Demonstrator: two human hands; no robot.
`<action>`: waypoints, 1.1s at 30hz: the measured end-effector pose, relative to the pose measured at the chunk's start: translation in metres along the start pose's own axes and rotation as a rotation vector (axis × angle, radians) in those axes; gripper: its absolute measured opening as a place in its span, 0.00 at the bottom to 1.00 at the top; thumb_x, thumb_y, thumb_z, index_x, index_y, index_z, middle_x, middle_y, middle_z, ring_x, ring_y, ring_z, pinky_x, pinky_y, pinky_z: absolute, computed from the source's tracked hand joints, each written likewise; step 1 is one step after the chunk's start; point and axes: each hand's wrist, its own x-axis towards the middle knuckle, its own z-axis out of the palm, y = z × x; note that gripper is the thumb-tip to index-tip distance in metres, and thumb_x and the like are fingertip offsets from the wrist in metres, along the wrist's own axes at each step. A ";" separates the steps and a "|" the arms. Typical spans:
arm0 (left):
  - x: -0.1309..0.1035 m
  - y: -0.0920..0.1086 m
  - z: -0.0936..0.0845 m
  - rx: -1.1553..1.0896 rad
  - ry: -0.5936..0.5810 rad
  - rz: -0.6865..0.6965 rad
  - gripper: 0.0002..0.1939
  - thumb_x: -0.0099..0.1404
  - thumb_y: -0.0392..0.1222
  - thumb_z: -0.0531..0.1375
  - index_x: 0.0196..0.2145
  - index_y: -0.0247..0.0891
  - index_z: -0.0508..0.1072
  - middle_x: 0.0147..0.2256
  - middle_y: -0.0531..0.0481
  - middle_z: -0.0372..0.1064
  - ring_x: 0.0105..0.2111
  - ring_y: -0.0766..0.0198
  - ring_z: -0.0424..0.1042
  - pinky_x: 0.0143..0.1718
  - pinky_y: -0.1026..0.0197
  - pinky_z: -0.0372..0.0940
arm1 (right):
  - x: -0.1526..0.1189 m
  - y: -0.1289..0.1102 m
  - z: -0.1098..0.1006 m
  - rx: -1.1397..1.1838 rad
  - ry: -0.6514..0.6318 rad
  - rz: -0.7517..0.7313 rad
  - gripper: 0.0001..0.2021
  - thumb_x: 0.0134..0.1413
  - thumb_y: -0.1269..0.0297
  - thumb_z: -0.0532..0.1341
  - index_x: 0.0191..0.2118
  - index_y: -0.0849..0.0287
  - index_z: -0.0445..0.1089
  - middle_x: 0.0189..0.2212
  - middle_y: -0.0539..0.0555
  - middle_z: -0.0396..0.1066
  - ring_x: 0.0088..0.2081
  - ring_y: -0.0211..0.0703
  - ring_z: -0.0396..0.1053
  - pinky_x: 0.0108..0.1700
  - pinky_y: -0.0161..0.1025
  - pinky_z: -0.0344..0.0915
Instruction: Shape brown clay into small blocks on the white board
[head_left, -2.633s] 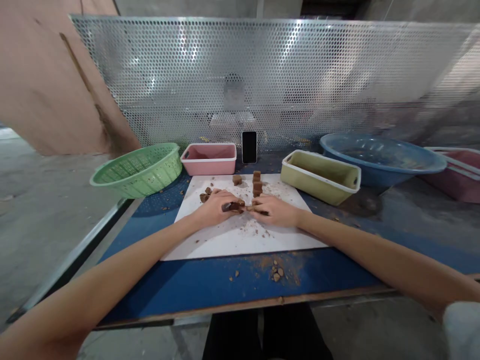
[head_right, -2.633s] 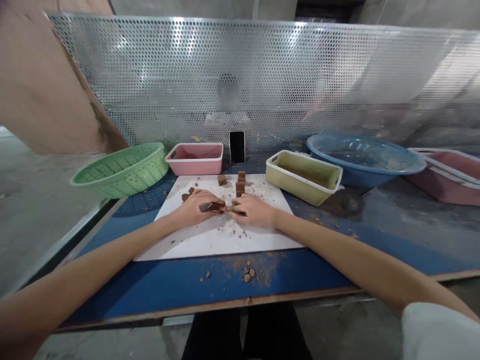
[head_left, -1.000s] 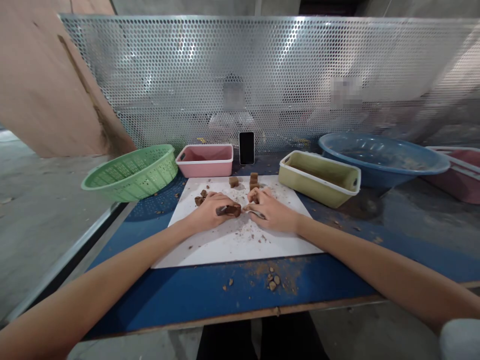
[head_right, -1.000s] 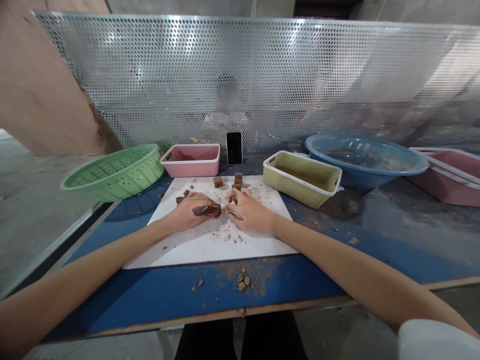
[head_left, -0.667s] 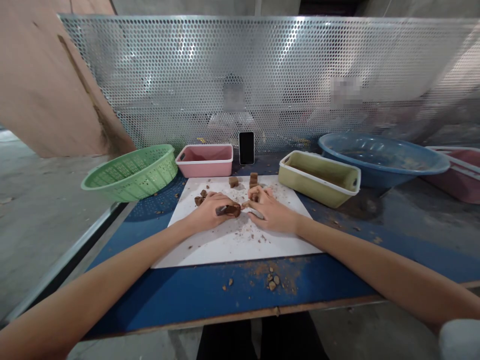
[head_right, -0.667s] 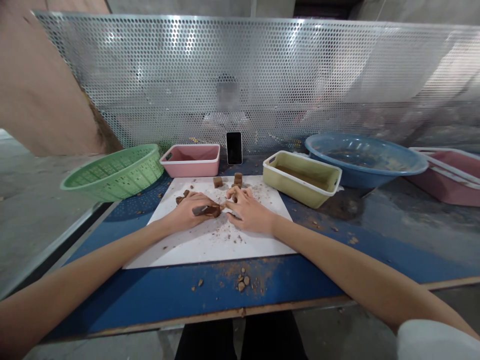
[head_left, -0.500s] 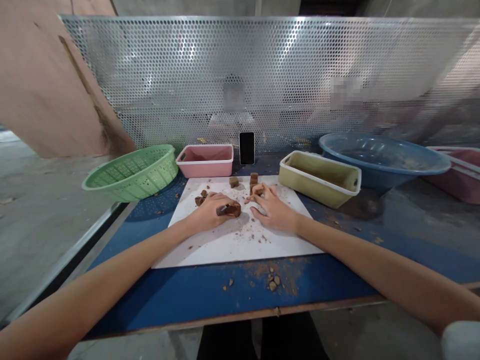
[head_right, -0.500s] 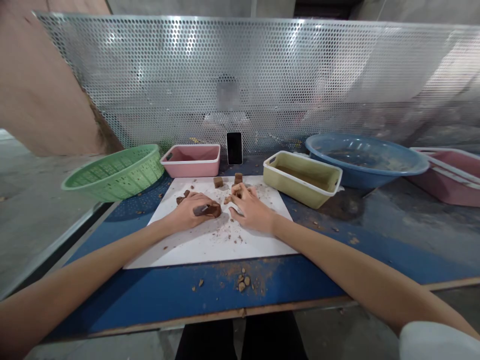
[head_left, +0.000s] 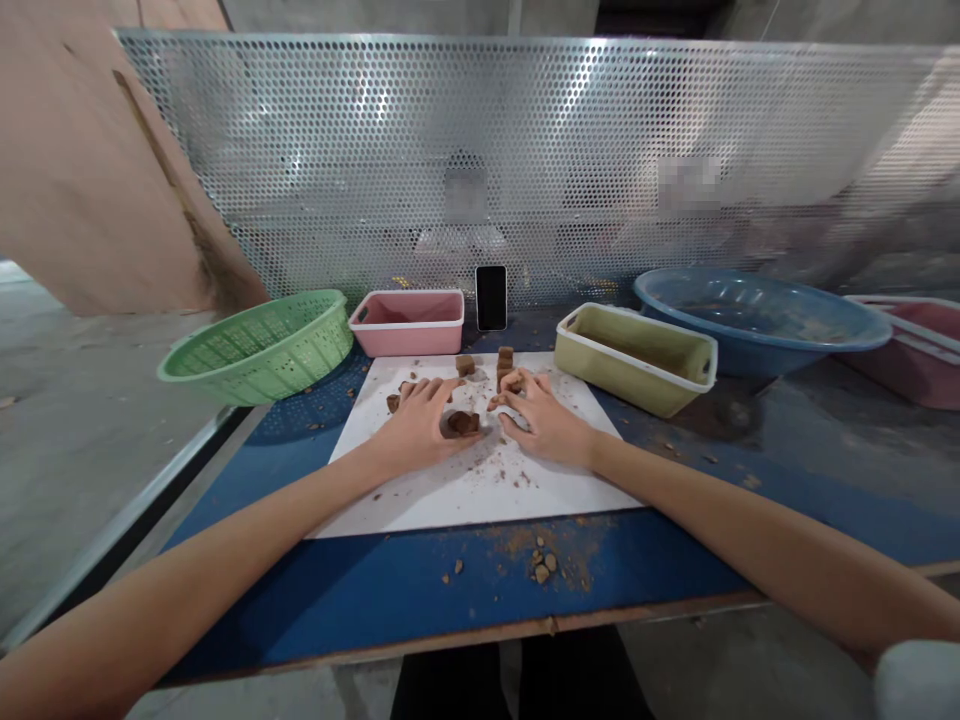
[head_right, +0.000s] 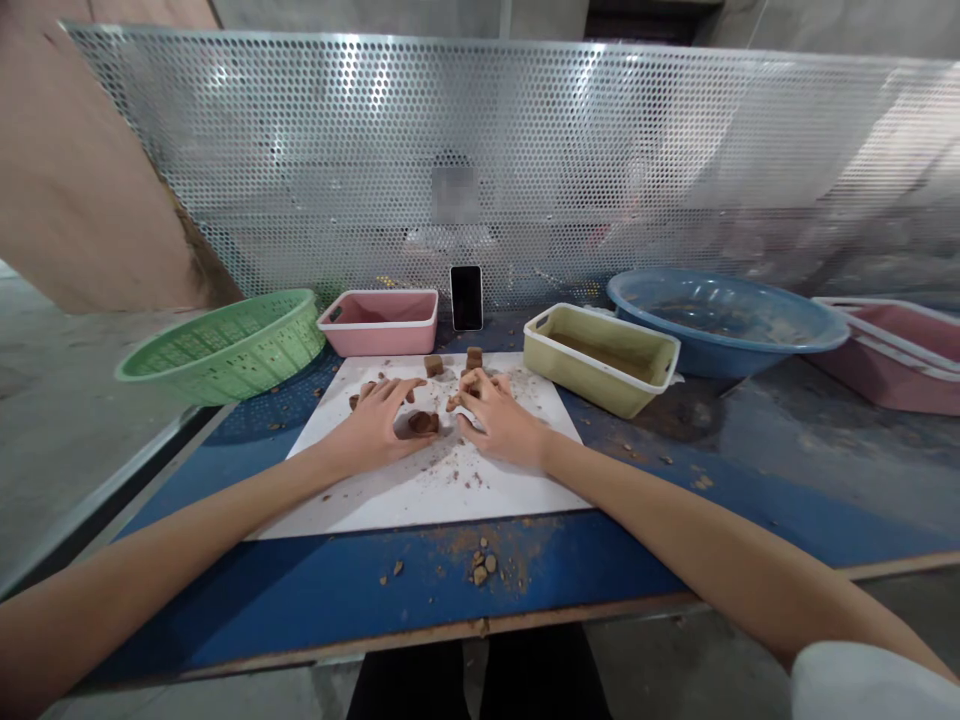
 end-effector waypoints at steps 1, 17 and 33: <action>0.000 0.005 0.001 0.049 0.010 -0.032 0.41 0.65 0.67 0.64 0.65 0.38 0.65 0.58 0.33 0.73 0.59 0.34 0.69 0.61 0.33 0.57 | 0.000 0.000 0.000 0.001 -0.003 0.003 0.10 0.72 0.64 0.55 0.52 0.56 0.71 0.53 0.63 0.66 0.60 0.58 0.63 0.62 0.61 0.59; -0.001 0.031 0.002 0.150 0.000 -0.128 0.28 0.67 0.51 0.62 0.60 0.36 0.66 0.38 0.40 0.79 0.45 0.39 0.74 0.54 0.39 0.56 | 0.000 0.001 0.002 0.022 0.005 -0.032 0.09 0.71 0.67 0.55 0.48 0.57 0.72 0.52 0.63 0.66 0.60 0.56 0.64 0.61 0.60 0.58; 0.007 -0.020 0.006 -0.163 -0.107 0.076 0.25 0.65 0.54 0.65 0.56 0.43 0.70 0.48 0.43 0.77 0.52 0.48 0.74 0.61 0.43 0.58 | -0.003 0.000 0.000 0.030 -0.055 -0.053 0.10 0.71 0.66 0.55 0.49 0.56 0.74 0.52 0.62 0.70 0.57 0.57 0.66 0.60 0.59 0.58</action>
